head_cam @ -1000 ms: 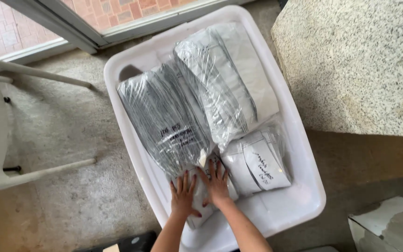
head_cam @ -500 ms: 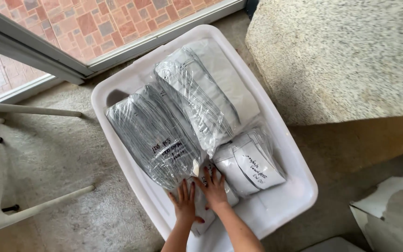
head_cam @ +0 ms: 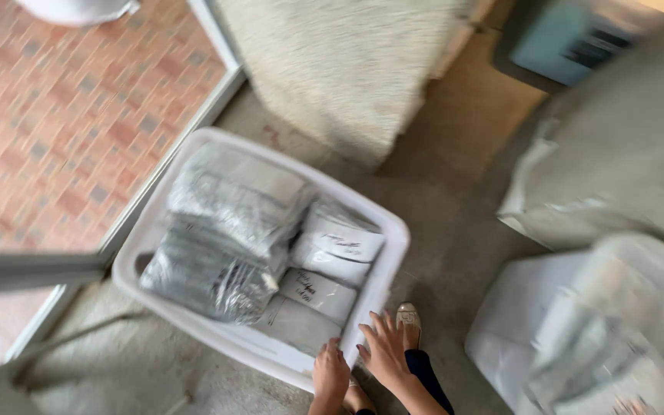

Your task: Sorting and organizing plastic-wrapped bundles into storage bins

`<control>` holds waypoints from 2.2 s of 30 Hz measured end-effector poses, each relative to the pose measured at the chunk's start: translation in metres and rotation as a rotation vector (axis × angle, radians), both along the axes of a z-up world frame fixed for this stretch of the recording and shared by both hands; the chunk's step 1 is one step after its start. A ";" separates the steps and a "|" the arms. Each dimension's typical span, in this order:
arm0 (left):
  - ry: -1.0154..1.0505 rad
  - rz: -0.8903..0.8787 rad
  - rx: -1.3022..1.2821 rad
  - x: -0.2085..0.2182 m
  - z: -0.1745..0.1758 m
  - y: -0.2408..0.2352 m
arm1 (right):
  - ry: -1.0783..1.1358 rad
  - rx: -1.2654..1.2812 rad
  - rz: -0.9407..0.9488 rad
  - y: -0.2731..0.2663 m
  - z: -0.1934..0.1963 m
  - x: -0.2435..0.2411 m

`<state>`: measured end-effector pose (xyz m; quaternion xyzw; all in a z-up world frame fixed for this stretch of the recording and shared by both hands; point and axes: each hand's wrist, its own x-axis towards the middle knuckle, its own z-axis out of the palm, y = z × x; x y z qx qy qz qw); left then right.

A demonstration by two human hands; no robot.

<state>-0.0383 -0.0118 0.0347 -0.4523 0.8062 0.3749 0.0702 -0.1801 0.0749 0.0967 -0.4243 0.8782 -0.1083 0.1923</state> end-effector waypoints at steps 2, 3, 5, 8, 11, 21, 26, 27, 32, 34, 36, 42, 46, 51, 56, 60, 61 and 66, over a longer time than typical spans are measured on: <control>0.048 -0.096 0.046 -0.021 0.033 0.016 | -0.049 0.023 -0.159 0.027 0.016 -0.007; 0.088 -0.134 0.096 -0.031 0.048 0.029 | -0.103 0.044 -0.261 0.044 0.023 -0.010; 0.054 -0.218 0.123 -0.050 0.068 0.052 | -0.103 -0.033 -0.392 0.081 0.040 -0.012; 0.026 -0.354 0.155 -0.098 0.092 0.089 | -0.028 -0.159 -0.550 0.136 0.061 -0.032; -0.034 -0.459 0.218 -0.150 0.122 0.137 | 0.043 -0.200 -0.649 0.197 0.084 -0.047; 0.039 -0.371 0.364 -0.284 0.146 0.300 | 0.287 -0.560 -1.223 0.456 0.144 -0.085; -0.075 -0.248 0.332 -0.344 0.141 0.334 | -0.151 -0.604 -1.868 0.578 0.111 -0.134; -0.083 -0.197 0.324 -0.352 0.147 0.336 | -0.360 -0.563 -1.987 0.598 0.103 -0.147; -0.285 -0.264 0.551 -0.365 0.195 0.352 | -0.691 -0.189 -1.689 0.615 0.047 -0.176; -0.280 -0.257 0.597 -0.367 0.192 0.351 | -0.907 -0.093 -1.549 0.597 0.068 -0.178; -0.293 -0.230 0.687 -0.365 0.184 0.347 | -1.061 -0.341 -1.825 0.580 0.084 -0.172; -0.329 -0.156 0.679 -0.329 0.162 0.342 | -1.005 -0.284 -1.918 0.560 0.091 -0.157; -0.321 -0.006 0.625 -0.277 0.159 0.311 | -0.890 -0.218 -1.830 0.527 0.124 -0.148; -0.019 0.414 0.742 -0.167 0.177 0.243 | -0.769 -0.266 -1.579 0.440 0.161 -0.137; 0.062 0.753 0.671 -0.063 0.209 0.155 | -0.794 -0.143 -1.067 0.301 0.166 -0.131; 0.144 1.029 0.537 -0.002 0.195 0.079 | -0.793 0.001 -0.603 0.161 0.139 -0.129; 0.148 1.053 0.536 0.006 0.192 0.063 | -0.794 0.012 -0.580 0.122 0.142 -0.131; 0.162 1.313 0.516 0.007 0.137 -0.018 | -0.737 0.083 -0.273 -0.061 0.137 -0.167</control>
